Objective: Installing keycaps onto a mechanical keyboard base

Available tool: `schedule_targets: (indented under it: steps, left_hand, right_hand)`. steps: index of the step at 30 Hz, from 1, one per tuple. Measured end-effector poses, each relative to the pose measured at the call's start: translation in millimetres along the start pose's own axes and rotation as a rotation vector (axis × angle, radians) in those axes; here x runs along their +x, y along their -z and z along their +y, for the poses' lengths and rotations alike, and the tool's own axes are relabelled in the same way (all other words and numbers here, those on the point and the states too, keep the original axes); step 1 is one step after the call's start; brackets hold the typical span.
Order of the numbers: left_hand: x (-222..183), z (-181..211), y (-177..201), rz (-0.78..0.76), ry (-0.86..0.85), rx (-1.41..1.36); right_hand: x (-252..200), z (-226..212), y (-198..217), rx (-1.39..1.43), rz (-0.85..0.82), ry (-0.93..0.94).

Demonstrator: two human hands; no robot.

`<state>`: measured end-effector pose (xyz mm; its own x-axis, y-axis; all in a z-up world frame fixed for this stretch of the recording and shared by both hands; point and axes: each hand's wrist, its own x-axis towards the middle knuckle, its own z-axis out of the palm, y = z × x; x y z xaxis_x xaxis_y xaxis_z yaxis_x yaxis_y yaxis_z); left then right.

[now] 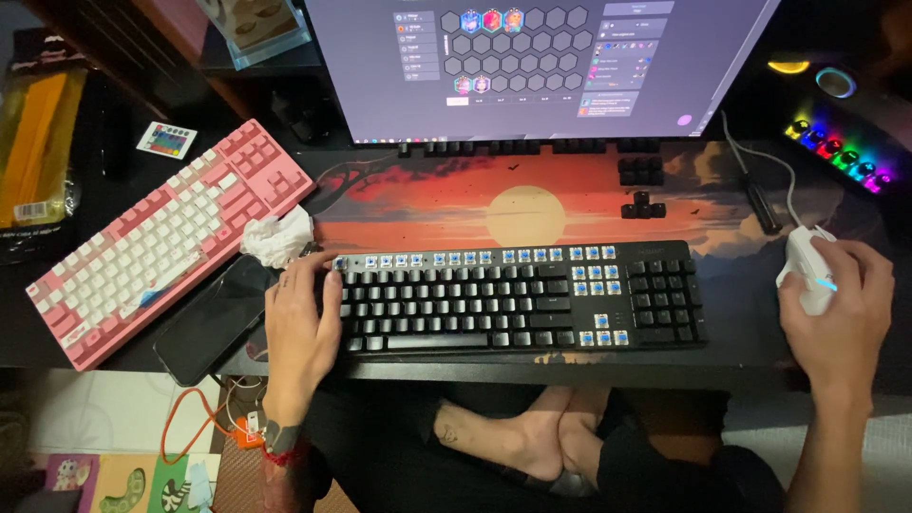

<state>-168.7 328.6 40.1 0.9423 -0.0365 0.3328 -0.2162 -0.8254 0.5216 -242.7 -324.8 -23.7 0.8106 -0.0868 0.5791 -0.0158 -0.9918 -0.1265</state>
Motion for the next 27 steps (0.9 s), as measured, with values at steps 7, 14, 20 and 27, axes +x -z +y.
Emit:
schedule_targets:
  steps: [7, 14, 20, 27]
  left_hand:
    - [0.0, 0.8, -1.1, 0.003, -0.056, 0.07]
    - [1.3, 4.3, 0.2, 0.022, -0.072, 0.067]
    - [5.7, -1.0, 0.0, 0.024, -0.077, 0.065]
    - [13.3, 2.5, -2.7, 0.059, -0.117, 0.073]
  right_hand:
    - [0.2, -2.3, -0.9, -0.039, 0.025, 0.004]
    - [-3.4, 7.1, -5.8, 0.013, 0.038, -0.02]
    - [-1.6, 5.5, -6.1, 0.055, 0.054, 0.011]
    - [-6.5, 7.6, -5.8, -0.001, 0.064, 0.015]
